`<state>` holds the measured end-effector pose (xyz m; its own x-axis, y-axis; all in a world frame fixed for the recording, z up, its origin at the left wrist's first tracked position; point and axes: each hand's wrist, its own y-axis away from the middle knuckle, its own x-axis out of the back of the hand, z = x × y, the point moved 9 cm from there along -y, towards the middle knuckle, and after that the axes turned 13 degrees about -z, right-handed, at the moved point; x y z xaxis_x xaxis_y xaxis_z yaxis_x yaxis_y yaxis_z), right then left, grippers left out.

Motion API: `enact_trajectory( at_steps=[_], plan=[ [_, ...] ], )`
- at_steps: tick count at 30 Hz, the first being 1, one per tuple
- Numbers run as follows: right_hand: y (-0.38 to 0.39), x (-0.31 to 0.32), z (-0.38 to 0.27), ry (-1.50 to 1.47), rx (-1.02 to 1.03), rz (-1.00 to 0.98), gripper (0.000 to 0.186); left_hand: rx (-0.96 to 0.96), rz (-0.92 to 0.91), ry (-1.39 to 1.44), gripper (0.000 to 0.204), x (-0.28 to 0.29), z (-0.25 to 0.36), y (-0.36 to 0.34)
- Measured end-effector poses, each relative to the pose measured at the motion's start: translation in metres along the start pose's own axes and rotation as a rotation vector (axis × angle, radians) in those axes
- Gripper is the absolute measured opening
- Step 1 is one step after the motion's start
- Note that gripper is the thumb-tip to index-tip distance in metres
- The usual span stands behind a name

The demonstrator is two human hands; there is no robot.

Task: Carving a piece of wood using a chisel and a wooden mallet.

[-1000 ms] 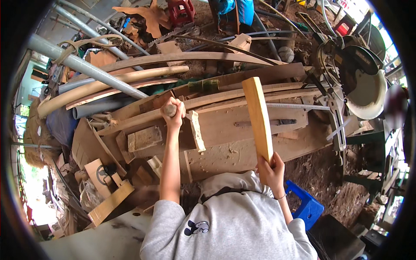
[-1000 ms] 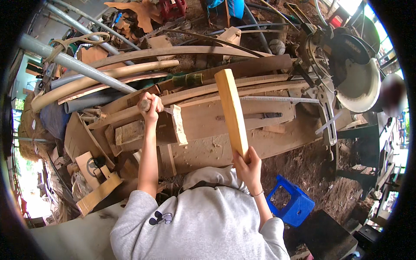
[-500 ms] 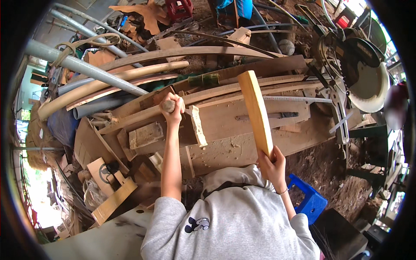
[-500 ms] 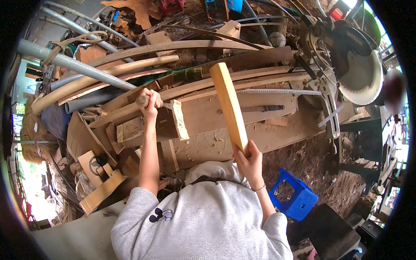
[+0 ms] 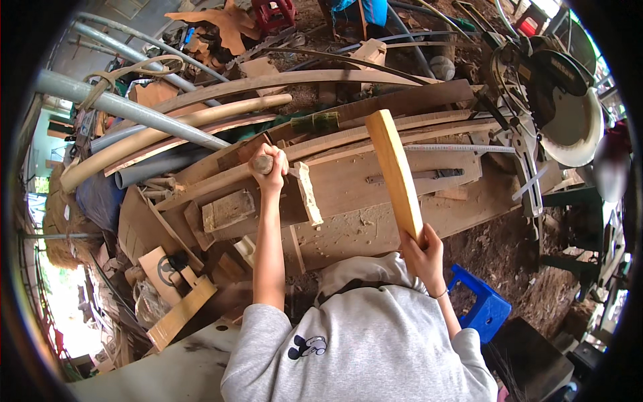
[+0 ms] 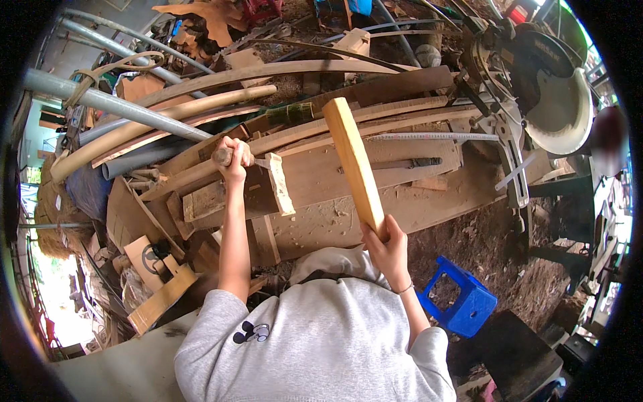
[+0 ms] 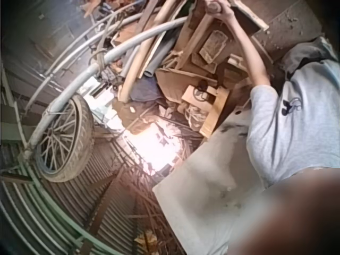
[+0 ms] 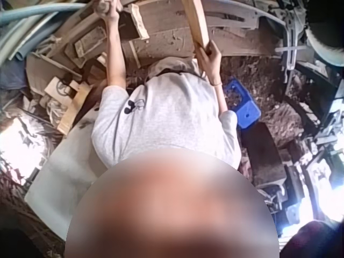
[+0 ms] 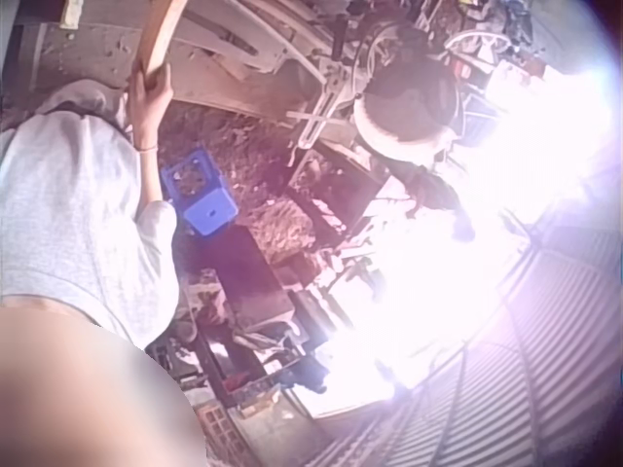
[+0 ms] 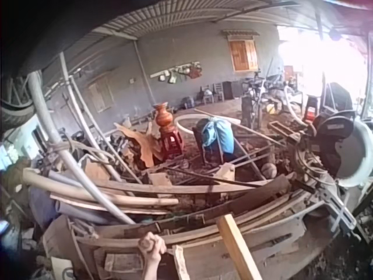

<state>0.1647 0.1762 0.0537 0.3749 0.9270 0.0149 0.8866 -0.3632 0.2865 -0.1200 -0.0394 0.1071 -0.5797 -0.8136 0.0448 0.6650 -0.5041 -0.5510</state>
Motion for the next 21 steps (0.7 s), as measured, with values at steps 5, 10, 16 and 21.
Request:
enact_trajectory(
  at_steps=[5,10,16,21],
  plan=[
    [-0.001,-0.001,0.003,0.005,-0.003,-0.008,0.019,-0.012,0.002,0.052,0.021,-0.001,0.0,-0.001],
    [-0.001,-0.005,0.0,0.017,-0.014,-0.027,0.019,0.021,-0.004,0.072,0.021,-0.002,-0.005,0.001],
    [-0.002,-0.009,0.001,0.048,-0.022,-0.044,0.019,0.0,0.009,0.106,0.021,-0.003,-0.005,-0.003],
    [-0.002,-0.013,-0.005,0.072,-0.011,-0.059,0.019,0.015,0.033,0.056,0.021,-0.001,-0.005,-0.002]
  ],
)
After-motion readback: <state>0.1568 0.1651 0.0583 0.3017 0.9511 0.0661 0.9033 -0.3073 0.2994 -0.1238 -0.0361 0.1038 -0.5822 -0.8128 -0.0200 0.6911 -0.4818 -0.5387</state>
